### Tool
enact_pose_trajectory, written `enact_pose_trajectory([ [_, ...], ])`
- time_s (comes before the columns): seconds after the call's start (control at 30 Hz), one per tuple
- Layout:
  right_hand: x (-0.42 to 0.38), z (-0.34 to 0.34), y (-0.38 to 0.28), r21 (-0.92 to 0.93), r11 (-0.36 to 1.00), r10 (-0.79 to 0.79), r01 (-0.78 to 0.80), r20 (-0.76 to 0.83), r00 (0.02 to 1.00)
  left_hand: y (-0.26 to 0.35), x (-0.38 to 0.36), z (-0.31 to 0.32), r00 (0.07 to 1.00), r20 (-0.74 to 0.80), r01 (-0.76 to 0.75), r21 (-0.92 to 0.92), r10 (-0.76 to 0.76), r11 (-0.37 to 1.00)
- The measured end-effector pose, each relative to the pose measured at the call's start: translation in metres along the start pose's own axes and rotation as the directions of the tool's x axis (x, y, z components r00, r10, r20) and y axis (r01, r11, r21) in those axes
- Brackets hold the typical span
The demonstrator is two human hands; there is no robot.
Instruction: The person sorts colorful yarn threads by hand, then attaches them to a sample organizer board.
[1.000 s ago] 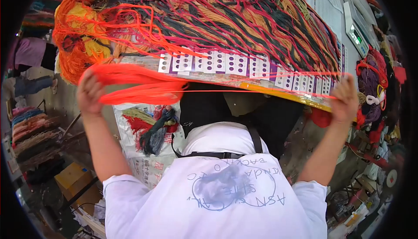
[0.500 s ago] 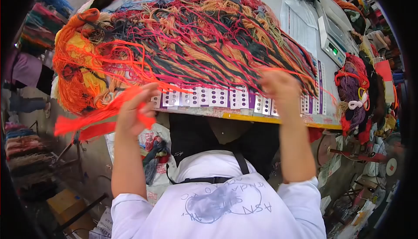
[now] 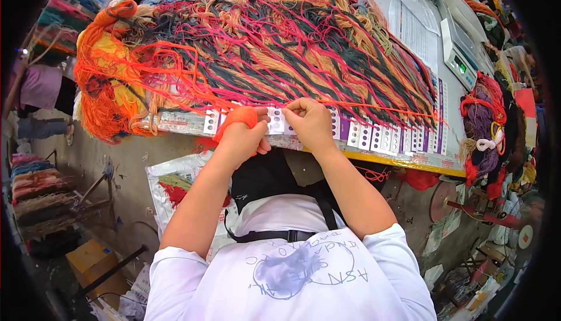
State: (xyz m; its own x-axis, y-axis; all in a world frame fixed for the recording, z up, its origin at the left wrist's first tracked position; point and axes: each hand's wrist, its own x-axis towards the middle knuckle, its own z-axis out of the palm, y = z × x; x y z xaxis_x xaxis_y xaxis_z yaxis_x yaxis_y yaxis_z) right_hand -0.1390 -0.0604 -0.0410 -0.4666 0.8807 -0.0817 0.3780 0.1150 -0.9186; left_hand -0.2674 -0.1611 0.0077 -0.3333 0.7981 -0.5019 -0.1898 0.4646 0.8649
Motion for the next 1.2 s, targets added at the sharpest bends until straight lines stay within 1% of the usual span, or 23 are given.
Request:
enact_pose_trajectory([
  [0.03,0.000,0.001,0.000,-0.003,1.000,-0.007,0.007,0.000,1.000,0.005,-0.002,0.001,1.000,0.007,0.007,0.015,-0.007,1.000],
  [0.07,0.000,0.002,0.001,-0.004,1.000,-0.002,0.002,0.003,1.000,0.002,0.002,0.001,0.995,0.072,0.061,0.015,-0.062,0.998],
  [0.2,0.001,0.001,0.001,0.010,0.998,0.056,-0.056,0.029,0.998,0.002,0.001,0.005,0.999,0.002,-0.035,0.104,0.035,0.994],
  [0.27,-0.001,0.000,0.000,0.028,0.999,0.021,-0.021,-0.001,1.000,0.001,0.000,0.001,0.999,-0.046,-0.019,0.013,0.020,1.000],
  [0.37,0.000,0.003,0.000,-0.014,0.999,-0.033,0.033,-0.016,0.999,0.007,0.005,0.002,0.999,-0.015,0.046,-0.020,-0.047,0.999],
  [0.4,0.000,0.004,0.000,-0.010,1.000,-0.022,0.022,-0.014,1.000,0.008,0.008,0.003,1.000,-0.012,0.013,-0.079,-0.014,0.997],
  [0.47,-0.002,0.001,-0.003,-0.038,0.999,-0.033,0.033,-0.019,0.999,0.001,0.021,0.000,0.999,0.005,0.054,-0.027,-0.054,0.998],
  [0.53,-0.001,0.002,0.000,0.004,1.000,-0.021,0.021,-0.011,1.000,0.002,0.027,0.007,0.997,-0.044,0.054,-0.075,-0.058,0.996],
  [0.6,-0.002,0.002,0.002,0.015,0.995,-0.097,0.097,-0.012,0.995,-0.003,0.035,0.004,0.992,0.087,0.095,0.015,-0.096,0.995],
  [0.63,-0.004,0.001,0.002,0.017,0.996,-0.088,0.088,-0.011,0.996,-0.004,0.036,0.002,0.993,0.097,0.071,-0.034,-0.068,0.997],
  [0.7,-0.007,-0.003,0.002,-0.029,0.966,-0.255,0.255,0.009,0.967,-0.007,0.040,0.002,0.994,0.076,0.083,-0.039,-0.080,0.996],
  [0.77,-0.009,-0.004,0.005,-0.007,0.968,-0.251,0.251,0.019,0.968,-0.009,0.038,0.003,0.995,0.049,0.093,-0.050,-0.090,0.994],
  [0.83,-0.007,-0.004,0.007,0.113,0.988,-0.111,0.103,0.072,0.991,0.001,0.031,0.012,0.997,-0.032,0.069,-0.067,-0.071,0.995],
  [0.87,-0.006,-0.003,0.011,0.139,0.985,-0.110,0.098,0.082,0.991,-0.003,0.033,0.009,0.997,-0.032,0.070,-0.068,-0.073,0.995],
  [0.9,-0.006,-0.005,0.008,0.137,0.986,-0.110,0.098,0.082,0.991,-0.011,0.037,0.002,0.996,-0.084,-0.034,0.014,0.035,0.999],
  [0.97,-0.006,-0.011,-0.001,-0.146,0.952,-0.258,0.269,0.093,0.962,-0.012,0.039,-0.019,0.965,-0.138,-0.192,0.208,0.223,0.959],
  [1.0,-0.007,-0.011,-0.002,-0.145,0.952,-0.258,0.269,0.091,0.962,-0.009,0.036,-0.027,0.944,-0.192,-0.237,0.171,0.269,0.956],
  [1.03,-0.009,-0.012,-0.002,-0.281,0.902,-0.312,0.327,0.097,0.945,-0.005,0.032,-0.034,0.918,-0.247,-0.283,0.138,0.309,0.949],
  [1.07,-0.011,-0.012,-0.003,-0.410,0.830,-0.364,0.377,0.114,0.925,-0.003,0.028,-0.040,0.917,-0.263,-0.302,0.028,0.298,0.953],
  [1.1,-0.013,-0.011,-0.005,-0.408,0.832,-0.362,0.377,0.116,0.925,-0.001,0.024,-0.041,0.918,-0.265,-0.299,0.029,0.296,0.954],
  [1.13,-0.014,-0.012,-0.008,-0.489,0.799,-0.322,0.351,0.144,0.936,0.003,0.022,-0.041,0.922,-0.301,-0.323,-0.255,0.242,0.911],
  [1.17,-0.013,-0.012,-0.010,-0.567,0.757,-0.282,0.326,0.168,0.945,0.005,0.020,-0.042,0.930,-0.319,-0.333,-0.517,0.183,0.789],
  [1.2,-0.014,-0.013,-0.012,-0.566,0.756,-0.284,0.328,0.167,0.944,0.006,0.018,-0.044,0.952,-0.261,-0.296,-0.650,0.160,0.700],
])
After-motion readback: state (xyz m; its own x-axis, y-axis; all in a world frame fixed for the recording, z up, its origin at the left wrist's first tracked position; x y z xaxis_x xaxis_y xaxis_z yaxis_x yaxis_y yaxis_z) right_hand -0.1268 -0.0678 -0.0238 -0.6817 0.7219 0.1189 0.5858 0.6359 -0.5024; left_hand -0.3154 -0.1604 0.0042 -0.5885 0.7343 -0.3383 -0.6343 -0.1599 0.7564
